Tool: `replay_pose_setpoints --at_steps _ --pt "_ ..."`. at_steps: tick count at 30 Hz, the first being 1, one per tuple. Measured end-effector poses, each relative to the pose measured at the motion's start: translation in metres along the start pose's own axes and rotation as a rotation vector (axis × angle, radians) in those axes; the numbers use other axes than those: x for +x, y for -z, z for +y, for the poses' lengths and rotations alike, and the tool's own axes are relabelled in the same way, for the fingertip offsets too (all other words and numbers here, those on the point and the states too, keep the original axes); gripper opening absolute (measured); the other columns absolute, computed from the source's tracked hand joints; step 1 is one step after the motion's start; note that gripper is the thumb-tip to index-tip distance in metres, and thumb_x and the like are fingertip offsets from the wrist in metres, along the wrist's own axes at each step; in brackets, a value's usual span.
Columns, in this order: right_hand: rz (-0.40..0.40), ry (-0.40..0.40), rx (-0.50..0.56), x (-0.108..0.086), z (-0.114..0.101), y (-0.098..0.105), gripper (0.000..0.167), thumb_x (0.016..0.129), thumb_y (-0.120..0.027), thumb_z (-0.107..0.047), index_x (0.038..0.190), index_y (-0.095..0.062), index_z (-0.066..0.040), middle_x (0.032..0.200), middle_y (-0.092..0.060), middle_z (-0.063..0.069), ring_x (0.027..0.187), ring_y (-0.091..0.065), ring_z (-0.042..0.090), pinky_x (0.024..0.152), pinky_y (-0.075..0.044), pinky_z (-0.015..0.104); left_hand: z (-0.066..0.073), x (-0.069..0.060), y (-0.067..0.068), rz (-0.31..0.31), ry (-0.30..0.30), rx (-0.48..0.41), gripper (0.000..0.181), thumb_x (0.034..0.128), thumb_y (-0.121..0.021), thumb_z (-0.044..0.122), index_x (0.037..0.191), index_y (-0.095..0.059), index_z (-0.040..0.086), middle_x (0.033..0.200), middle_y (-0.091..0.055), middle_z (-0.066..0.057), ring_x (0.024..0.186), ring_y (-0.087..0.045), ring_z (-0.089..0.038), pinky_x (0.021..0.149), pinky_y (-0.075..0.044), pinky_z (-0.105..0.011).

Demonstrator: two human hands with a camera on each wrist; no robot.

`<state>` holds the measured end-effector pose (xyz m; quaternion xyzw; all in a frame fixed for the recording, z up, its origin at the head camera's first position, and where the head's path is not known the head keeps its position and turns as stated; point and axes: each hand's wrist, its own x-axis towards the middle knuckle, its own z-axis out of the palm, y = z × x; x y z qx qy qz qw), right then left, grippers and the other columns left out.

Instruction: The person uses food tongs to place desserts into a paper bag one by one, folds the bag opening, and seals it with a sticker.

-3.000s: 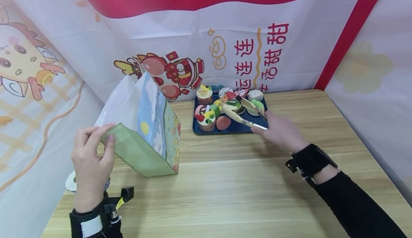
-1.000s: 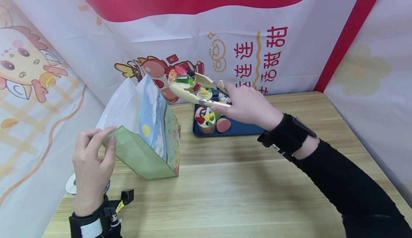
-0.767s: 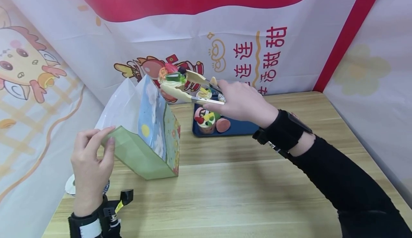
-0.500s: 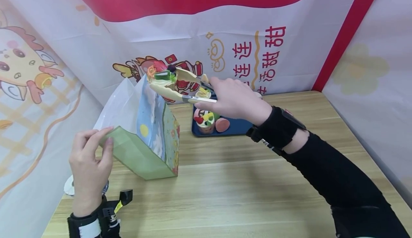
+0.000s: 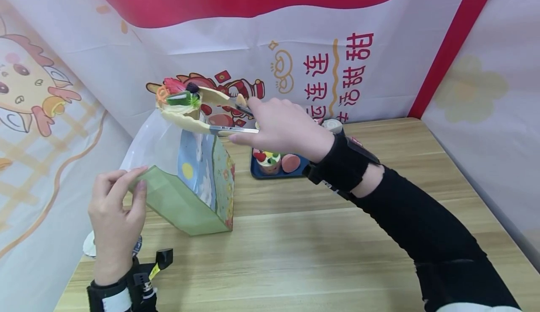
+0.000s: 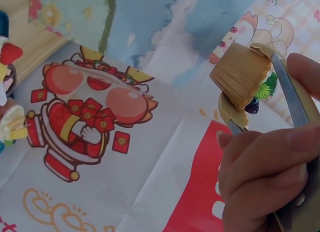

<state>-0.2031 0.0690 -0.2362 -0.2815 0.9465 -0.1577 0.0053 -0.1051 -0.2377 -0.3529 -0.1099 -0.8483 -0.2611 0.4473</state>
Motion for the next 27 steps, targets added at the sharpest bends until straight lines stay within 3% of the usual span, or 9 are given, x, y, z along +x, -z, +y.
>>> replay_pose_setpoints --at_steps 7,13,17,22,27 --pt "-0.038 0.002 -0.029 0.005 -0.017 0.001 0.069 0.086 -0.057 -0.067 0.129 -0.049 -0.013 0.076 -0.059 0.003 0.066 -0.060 0.018 0.056 -0.044 0.029 0.001 0.000 0.000 0.014 -0.003 -0.003 0.024 0.0865 -0.065 -0.004 0.108 -0.073 0.004 0.096 -0.053 -0.023 0.082 -0.045 -0.026 0.071 -0.032 -0.024" --pt "-0.069 -0.002 -0.027 0.008 -0.028 0.002 0.065 0.086 -0.056 -0.068 0.124 -0.051 -0.015 0.077 -0.059 0.003 0.070 -0.060 0.016 0.056 -0.043 0.031 0.002 0.001 0.000 0.008 -0.005 -0.017 0.025 0.0848 -0.067 -0.004 0.107 -0.073 0.004 0.097 -0.053 -0.023 0.091 -0.051 -0.034 0.081 -0.037 -0.027" --pt "-0.086 -0.004 -0.029 0.009 -0.032 0.004 0.072 0.086 -0.055 -0.069 0.133 -0.049 -0.015 0.082 -0.062 0.001 0.076 -0.062 0.015 0.060 -0.047 0.031 0.003 0.002 0.000 0.009 0.003 -0.020 0.024 0.0845 -0.067 -0.004 0.106 -0.073 0.004 0.098 -0.053 -0.024 0.094 -0.052 -0.035 0.088 -0.035 -0.020" --pt "-0.109 0.022 -0.042 0.011 -0.036 0.002 0.074 0.086 -0.055 -0.069 0.137 -0.047 -0.015 0.087 -0.064 0.000 0.080 -0.062 0.015 0.065 -0.049 0.030 0.004 0.001 0.001 0.007 0.016 -0.012 0.024 0.0854 -0.066 -0.004 0.107 -0.073 0.004 0.099 -0.052 -0.024 0.096 -0.051 -0.035 0.084 -0.036 -0.024" --pt "-0.128 0.031 -0.061 0.013 -0.037 -0.001 0.069 0.085 -0.057 -0.069 0.129 -0.050 -0.016 0.085 -0.062 0.001 0.078 -0.059 0.017 0.063 -0.048 0.030 0.006 0.001 0.001 0.002 0.023 -0.005 0.024 0.0862 -0.066 -0.003 0.107 -0.073 0.005 0.099 -0.052 -0.024 0.097 -0.050 -0.036 0.087 -0.034 -0.020"
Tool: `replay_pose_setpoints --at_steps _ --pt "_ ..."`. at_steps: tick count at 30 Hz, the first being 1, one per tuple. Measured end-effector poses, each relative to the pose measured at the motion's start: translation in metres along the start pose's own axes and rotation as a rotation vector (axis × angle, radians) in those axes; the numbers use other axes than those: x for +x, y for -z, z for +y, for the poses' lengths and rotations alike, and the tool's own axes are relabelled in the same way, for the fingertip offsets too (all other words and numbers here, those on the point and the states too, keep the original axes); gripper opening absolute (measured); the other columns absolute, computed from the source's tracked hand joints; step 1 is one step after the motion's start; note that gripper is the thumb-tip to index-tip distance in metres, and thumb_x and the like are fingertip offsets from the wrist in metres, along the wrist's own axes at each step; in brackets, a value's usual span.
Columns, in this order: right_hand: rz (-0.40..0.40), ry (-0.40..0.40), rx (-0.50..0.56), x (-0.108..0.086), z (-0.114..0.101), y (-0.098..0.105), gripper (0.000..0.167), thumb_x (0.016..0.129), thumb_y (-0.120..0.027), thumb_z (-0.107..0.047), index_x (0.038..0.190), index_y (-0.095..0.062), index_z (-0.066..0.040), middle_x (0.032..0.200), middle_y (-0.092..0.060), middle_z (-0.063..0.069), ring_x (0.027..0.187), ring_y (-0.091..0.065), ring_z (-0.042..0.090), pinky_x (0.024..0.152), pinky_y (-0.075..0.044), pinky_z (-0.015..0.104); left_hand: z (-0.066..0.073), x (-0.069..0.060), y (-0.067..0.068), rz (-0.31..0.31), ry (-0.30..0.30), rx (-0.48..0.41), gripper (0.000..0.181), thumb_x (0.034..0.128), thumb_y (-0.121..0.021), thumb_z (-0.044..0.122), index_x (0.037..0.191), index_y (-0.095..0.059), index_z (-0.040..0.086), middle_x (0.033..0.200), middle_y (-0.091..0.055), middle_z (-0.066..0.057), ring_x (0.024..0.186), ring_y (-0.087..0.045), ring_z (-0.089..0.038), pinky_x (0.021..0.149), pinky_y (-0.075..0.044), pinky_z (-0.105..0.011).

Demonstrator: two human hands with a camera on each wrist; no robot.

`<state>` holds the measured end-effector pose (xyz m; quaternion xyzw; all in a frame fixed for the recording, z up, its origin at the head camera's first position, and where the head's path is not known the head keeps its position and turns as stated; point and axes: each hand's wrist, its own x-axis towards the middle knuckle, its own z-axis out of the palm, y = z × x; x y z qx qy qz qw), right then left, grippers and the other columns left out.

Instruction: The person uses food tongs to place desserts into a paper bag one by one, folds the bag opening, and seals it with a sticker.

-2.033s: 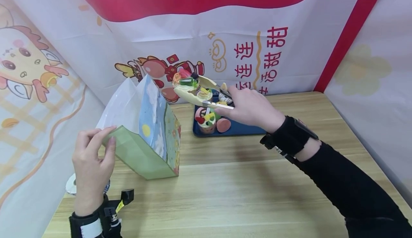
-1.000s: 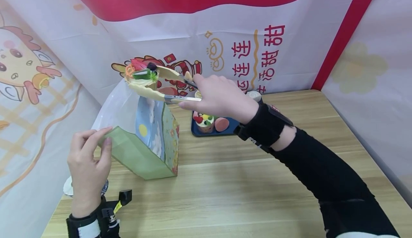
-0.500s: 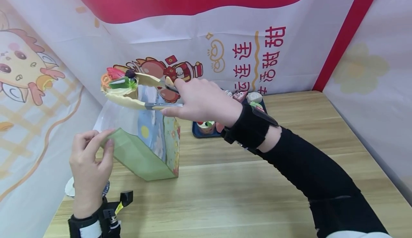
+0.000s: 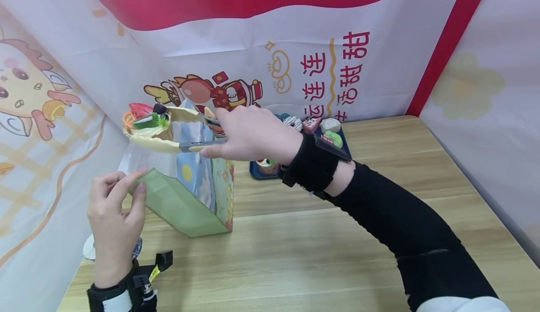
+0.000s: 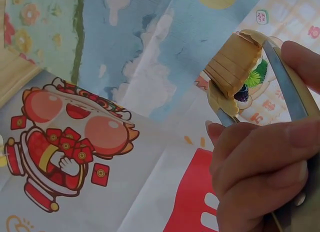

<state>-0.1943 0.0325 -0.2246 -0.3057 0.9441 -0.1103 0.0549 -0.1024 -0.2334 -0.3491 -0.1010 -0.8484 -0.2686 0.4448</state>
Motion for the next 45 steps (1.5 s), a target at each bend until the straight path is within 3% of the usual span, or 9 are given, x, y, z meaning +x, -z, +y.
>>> replay_pose_setpoints --at_steps 8,25,45 --pt "-0.043 -0.017 -0.034 0.0030 -0.0017 -0.0014 0.071 0.084 -0.057 -0.070 0.130 -0.050 -0.015 0.088 -0.062 0.001 0.078 -0.060 0.017 0.065 -0.048 0.030 -0.0004 -0.0004 0.0008 0.001 0.006 0.004 0.025 0.0864 -0.065 -0.004 0.108 -0.074 0.006 0.099 -0.052 -0.024 0.096 -0.049 -0.035 0.087 -0.032 -0.022" --pt "-0.049 -0.034 -0.043 0.0024 0.0020 -0.0007 0.076 0.083 -0.057 -0.071 0.133 -0.050 -0.014 0.089 -0.062 0.000 0.082 -0.060 0.017 0.068 -0.050 0.030 0.0007 0.0008 0.0008 -0.015 0.003 0.016 0.025 0.0875 -0.066 -0.002 0.109 -0.074 0.007 0.099 -0.052 -0.023 0.097 -0.050 -0.037 0.087 -0.035 -0.027" --pt "-0.034 -0.049 -0.016 0.0012 0.0065 0.0007 0.079 0.083 -0.055 -0.072 0.135 -0.049 -0.013 0.086 -0.059 0.002 0.082 -0.059 0.018 0.065 -0.046 0.032 0.0024 0.0000 0.0005 -0.012 0.010 0.006 0.024 0.0880 -0.064 -0.002 0.108 -0.073 0.006 0.098 -0.050 -0.024 0.097 -0.050 -0.036 0.091 -0.031 -0.016"
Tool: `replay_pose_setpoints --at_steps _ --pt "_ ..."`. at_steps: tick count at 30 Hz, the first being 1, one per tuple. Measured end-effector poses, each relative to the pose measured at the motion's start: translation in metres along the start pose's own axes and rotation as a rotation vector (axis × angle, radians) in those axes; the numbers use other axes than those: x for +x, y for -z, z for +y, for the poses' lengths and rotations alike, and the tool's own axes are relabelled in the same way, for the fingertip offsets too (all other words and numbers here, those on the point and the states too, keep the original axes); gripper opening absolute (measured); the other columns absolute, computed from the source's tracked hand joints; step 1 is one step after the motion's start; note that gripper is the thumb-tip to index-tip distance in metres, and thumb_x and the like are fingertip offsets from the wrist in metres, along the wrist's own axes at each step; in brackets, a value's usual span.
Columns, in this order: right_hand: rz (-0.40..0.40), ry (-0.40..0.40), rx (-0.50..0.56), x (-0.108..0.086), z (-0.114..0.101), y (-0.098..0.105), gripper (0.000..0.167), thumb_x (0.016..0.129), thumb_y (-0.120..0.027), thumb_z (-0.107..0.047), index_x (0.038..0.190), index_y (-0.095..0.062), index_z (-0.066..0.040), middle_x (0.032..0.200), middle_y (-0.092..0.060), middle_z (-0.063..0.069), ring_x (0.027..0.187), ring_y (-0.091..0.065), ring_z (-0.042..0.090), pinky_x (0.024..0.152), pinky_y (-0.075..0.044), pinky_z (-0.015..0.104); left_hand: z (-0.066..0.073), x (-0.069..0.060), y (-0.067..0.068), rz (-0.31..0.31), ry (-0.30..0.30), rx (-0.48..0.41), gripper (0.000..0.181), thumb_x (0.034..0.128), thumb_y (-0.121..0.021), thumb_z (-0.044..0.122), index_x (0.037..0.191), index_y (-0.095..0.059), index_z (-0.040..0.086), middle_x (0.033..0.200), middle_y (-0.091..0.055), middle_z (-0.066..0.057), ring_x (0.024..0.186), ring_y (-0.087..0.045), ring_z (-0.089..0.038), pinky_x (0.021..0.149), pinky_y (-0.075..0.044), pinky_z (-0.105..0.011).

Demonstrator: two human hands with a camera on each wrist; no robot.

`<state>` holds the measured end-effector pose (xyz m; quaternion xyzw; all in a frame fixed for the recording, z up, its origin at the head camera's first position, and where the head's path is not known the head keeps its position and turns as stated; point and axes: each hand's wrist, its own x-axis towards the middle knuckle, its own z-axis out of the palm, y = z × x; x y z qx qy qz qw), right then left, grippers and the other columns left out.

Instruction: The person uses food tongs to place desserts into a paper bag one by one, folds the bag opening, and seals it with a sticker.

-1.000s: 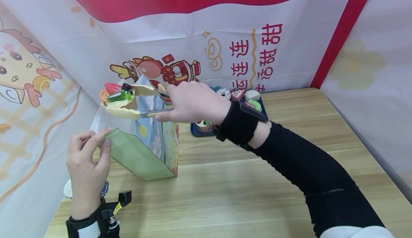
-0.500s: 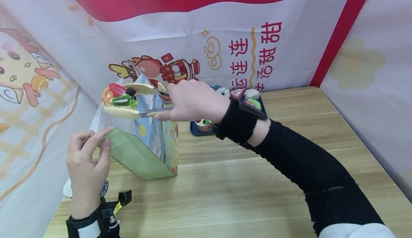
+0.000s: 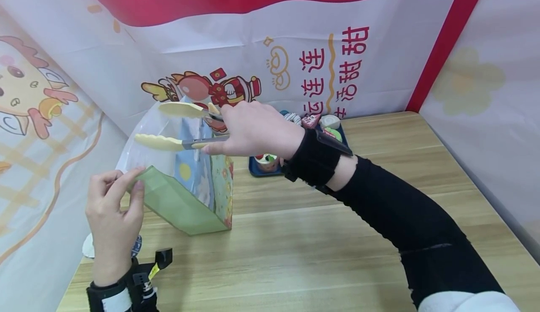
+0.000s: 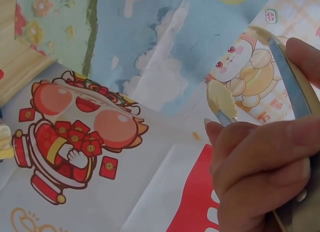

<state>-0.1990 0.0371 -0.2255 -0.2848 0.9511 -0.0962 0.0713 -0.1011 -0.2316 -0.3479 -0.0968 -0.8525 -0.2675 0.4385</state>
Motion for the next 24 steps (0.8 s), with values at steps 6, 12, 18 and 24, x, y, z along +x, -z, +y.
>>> replay_pose_setpoints --at_steps 6,12,18,24 --pt "0.021 -0.015 0.046 -0.005 0.010 0.001 0.073 0.084 -0.056 -0.071 0.128 -0.051 -0.013 0.080 -0.059 0.003 0.073 -0.060 0.017 0.060 -0.045 0.031 0.000 0.000 0.000 0.003 -0.002 0.003 0.024 0.0878 -0.064 -0.002 0.108 -0.074 0.006 0.098 -0.050 -0.024 0.095 -0.049 -0.035 0.087 -0.032 -0.020" --pt "0.072 -0.026 0.098 -0.012 0.025 0.000 0.074 0.084 -0.058 -0.069 0.131 -0.049 -0.013 0.079 -0.062 0.003 0.069 -0.062 0.018 0.060 -0.048 0.031 0.000 0.000 0.001 0.001 -0.010 0.007 0.024 0.0876 -0.064 -0.003 0.109 -0.073 0.006 0.098 -0.050 -0.024 0.092 -0.048 -0.034 0.078 -0.035 -0.031" --pt "0.117 -0.051 0.156 -0.021 0.040 -0.003 0.074 0.084 -0.060 -0.066 0.133 -0.048 -0.013 0.082 -0.063 0.005 0.074 -0.061 0.018 0.063 -0.048 0.030 0.000 0.000 0.001 0.005 -0.011 0.007 0.025 0.0870 -0.065 -0.003 0.108 -0.074 0.006 0.098 -0.051 -0.024 0.093 -0.049 -0.034 0.080 -0.036 -0.030" --pt "0.145 -0.093 0.175 -0.028 0.059 -0.008 0.070 0.084 -0.059 -0.067 0.127 -0.052 -0.013 0.092 -0.064 0.006 0.082 -0.059 0.021 0.065 -0.046 0.031 0.001 0.000 0.000 0.007 -0.012 0.009 0.025 0.0869 -0.065 -0.003 0.109 -0.073 0.006 0.098 -0.052 -0.024 0.092 -0.049 -0.034 0.078 -0.036 -0.030"
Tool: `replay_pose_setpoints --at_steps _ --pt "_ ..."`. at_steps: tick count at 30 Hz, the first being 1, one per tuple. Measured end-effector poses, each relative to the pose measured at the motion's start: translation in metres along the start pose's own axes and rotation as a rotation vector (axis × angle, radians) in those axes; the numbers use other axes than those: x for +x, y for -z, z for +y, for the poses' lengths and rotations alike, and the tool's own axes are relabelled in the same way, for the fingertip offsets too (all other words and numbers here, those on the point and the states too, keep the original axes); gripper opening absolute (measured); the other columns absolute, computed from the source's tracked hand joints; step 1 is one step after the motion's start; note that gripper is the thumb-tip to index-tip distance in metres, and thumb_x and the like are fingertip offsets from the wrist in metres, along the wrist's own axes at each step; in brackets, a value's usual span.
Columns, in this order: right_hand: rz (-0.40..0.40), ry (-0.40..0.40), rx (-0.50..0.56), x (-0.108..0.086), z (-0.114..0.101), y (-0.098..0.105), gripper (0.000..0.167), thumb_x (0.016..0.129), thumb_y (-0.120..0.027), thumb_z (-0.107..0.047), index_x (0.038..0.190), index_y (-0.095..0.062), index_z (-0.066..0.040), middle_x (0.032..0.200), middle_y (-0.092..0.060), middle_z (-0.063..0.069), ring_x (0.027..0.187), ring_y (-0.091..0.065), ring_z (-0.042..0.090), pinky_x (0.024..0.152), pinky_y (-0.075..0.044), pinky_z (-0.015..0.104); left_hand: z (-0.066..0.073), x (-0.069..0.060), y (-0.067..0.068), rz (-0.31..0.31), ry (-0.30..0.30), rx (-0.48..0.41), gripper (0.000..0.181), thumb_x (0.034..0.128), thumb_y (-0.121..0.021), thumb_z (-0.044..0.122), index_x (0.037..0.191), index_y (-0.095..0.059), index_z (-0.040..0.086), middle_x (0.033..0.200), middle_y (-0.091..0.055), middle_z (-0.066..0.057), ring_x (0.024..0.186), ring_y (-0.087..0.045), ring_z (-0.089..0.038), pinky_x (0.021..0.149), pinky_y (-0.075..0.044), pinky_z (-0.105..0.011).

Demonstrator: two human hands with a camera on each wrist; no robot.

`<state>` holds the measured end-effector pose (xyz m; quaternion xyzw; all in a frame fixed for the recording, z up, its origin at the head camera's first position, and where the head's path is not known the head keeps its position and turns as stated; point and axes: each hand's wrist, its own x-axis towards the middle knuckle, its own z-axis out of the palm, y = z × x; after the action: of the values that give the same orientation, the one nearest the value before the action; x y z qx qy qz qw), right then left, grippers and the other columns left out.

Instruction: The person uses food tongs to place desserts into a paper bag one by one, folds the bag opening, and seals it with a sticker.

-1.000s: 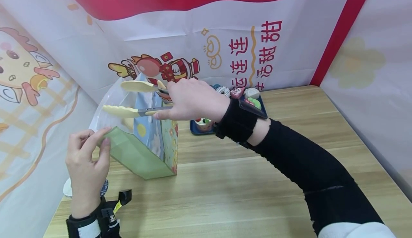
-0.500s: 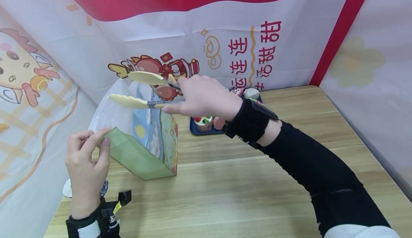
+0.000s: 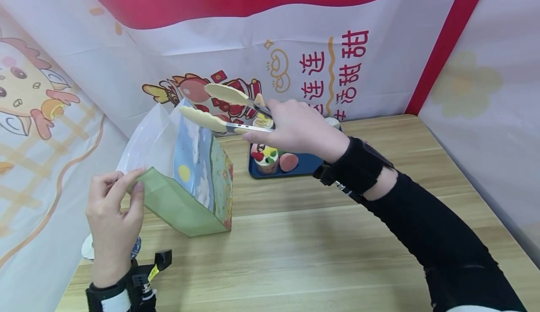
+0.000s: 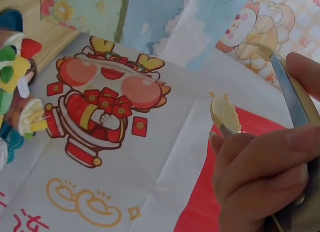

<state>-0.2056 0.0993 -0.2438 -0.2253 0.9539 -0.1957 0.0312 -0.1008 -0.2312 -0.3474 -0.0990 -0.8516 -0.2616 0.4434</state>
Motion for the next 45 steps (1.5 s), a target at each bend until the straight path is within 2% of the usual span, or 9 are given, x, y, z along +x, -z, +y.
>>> replay_pose_setpoints --at_steps 14,17,20,23,26,33,39,41,45 --pt "-0.031 -0.087 -0.009 -0.013 0.034 -0.010 0.083 0.085 -0.057 -0.069 0.141 -0.044 -0.009 0.076 -0.053 0.009 0.068 -0.055 0.022 0.055 -0.035 0.030 0.000 0.000 0.000 -0.008 -0.007 0.018 0.025 0.0876 -0.065 -0.002 0.110 -0.073 0.006 0.098 -0.052 -0.023 0.091 -0.049 -0.034 0.074 -0.034 -0.029" --pt "-0.044 -0.107 -0.018 -0.014 0.041 -0.014 0.090 0.084 -0.056 -0.071 0.143 -0.041 -0.006 0.086 -0.064 0.012 0.074 -0.060 0.023 0.059 -0.042 0.032 -0.001 0.000 0.000 -0.010 -0.005 0.021 0.026 0.0877 -0.065 -0.002 0.111 -0.073 0.006 0.098 -0.052 -0.023 0.091 -0.049 -0.034 0.073 -0.034 -0.029" --pt "-0.037 -0.111 -0.025 -0.016 0.048 -0.019 0.092 0.084 -0.055 -0.071 0.143 -0.042 -0.002 0.106 -0.069 0.018 0.092 -0.065 0.028 0.074 -0.051 0.040 -0.001 -0.001 0.000 -0.011 -0.005 0.021 0.026 0.0877 -0.065 -0.002 0.111 -0.073 0.007 0.098 -0.052 -0.023 0.091 -0.049 -0.034 0.073 -0.034 -0.029" --pt "-0.023 -0.110 -0.024 -0.018 0.054 -0.023 0.091 0.086 -0.055 -0.069 0.143 -0.042 0.000 0.121 -0.065 0.023 0.106 -0.064 0.033 0.089 -0.050 0.050 -0.002 -0.001 0.000 -0.010 -0.005 0.017 0.026 0.0875 -0.065 -0.003 0.111 -0.073 0.007 0.098 -0.052 -0.023 0.091 -0.049 -0.034 0.074 -0.035 -0.029" --pt "-0.010 -0.109 -0.017 -0.020 0.060 -0.028 0.091 0.086 -0.056 -0.068 0.144 -0.041 0.000 0.124 -0.063 0.022 0.107 -0.063 0.033 0.091 -0.049 0.052 -0.003 -0.001 -0.001 -0.009 -0.005 0.013 0.026 0.0873 -0.065 -0.003 0.111 -0.073 0.007 0.098 -0.052 -0.023 0.091 -0.049 -0.034 0.074 -0.035 -0.030" --pt "-0.013 -0.147 -0.025 -0.023 0.073 -0.042 0.089 0.084 -0.056 -0.072 0.137 -0.047 -0.001 0.105 -0.062 0.014 0.086 -0.056 0.025 0.066 -0.042 0.034 -0.004 0.000 -0.001 -0.012 -0.006 0.009 0.026 0.0872 -0.065 -0.003 0.110 -0.073 0.007 0.097 -0.051 -0.023 0.091 -0.049 -0.034 0.074 -0.034 -0.030" --pt "-0.035 -0.162 -0.027 -0.027 0.086 -0.052 0.091 0.084 -0.055 -0.072 0.137 -0.045 0.002 0.075 -0.053 0.007 0.071 -0.053 0.021 0.058 -0.035 0.030 -0.005 0.000 -0.002 -0.013 -0.007 0.006 0.026 0.0874 -0.065 -0.003 0.110 -0.073 0.007 0.097 -0.051 -0.023 0.089 -0.048 -0.032 0.072 -0.033 -0.029" --pt "-0.037 -0.176 -0.027 -0.029 0.091 -0.056 0.092 0.084 -0.055 -0.073 0.137 -0.044 0.001 0.072 -0.053 0.007 0.069 -0.054 0.020 0.058 -0.037 0.030 -0.005 0.000 -0.002 -0.014 -0.007 0.009 0.026 0.0874 -0.065 -0.003 0.110 -0.073 0.007 0.097 -0.051 -0.022 0.089 -0.048 -0.032 0.072 -0.033 -0.028" --pt "-0.049 -0.202 -0.036 -0.031 0.098 -0.064 0.095 0.082 -0.054 -0.075 0.136 -0.046 0.003 0.083 -0.062 0.011 0.074 -0.057 0.021 0.060 -0.040 0.029 -0.007 0.000 -0.002 -0.016 -0.007 0.016 0.026 0.0873 -0.065 -0.003 0.111 -0.072 0.006 0.097 -0.051 -0.022 0.089 -0.047 -0.032 0.071 -0.032 -0.027"
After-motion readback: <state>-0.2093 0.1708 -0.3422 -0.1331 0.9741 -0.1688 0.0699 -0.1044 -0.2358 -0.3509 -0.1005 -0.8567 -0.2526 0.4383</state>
